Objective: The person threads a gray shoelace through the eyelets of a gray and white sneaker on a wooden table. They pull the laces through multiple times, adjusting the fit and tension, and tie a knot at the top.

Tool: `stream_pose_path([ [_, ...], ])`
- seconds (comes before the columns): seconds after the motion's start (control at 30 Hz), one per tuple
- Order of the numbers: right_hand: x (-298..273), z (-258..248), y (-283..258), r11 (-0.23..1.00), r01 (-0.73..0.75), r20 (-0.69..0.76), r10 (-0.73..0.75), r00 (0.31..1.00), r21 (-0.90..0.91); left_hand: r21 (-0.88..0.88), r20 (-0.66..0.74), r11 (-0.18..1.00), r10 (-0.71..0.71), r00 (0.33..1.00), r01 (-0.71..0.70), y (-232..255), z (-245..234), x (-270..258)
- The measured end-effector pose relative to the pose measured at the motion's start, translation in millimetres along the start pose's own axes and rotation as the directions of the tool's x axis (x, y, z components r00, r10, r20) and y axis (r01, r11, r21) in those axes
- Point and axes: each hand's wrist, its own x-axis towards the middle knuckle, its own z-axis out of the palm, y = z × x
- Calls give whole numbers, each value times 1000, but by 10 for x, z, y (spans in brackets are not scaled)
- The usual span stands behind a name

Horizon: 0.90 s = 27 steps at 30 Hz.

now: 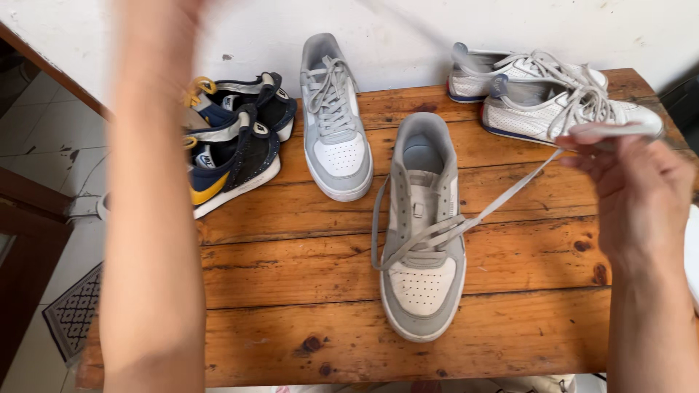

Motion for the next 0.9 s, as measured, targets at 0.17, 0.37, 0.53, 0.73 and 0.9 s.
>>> stream_pose_path([
  [0.17, 327, -335, 263, 969, -105, -102, 131, 986, 224, 733, 355, 641, -647, 675, 229, -133, 1561, -1302],
  [0.37, 476, -783, 504, 927, -102, -105, 149, 983, 361, 821, 450, 570, -624, 639, -23, -224, 1622, -1688],
  [0.53, 538, -828, 557, 909, -62, -290, 196, 937, 413, -122, 80, 915, -377, 923, 385, -144, 598, -987],
  [0.73, 333, -433, 259, 341, -124, -87, 122, 989, -932, -272, -130, 961, 16, 991, -52, -4, 20, -449],
  [0.9, -211, 419, -34, 594, 136, 333, 236, 913, -793, 631, 91, 764, 100, 991, -135, -305, 640, -699],
])
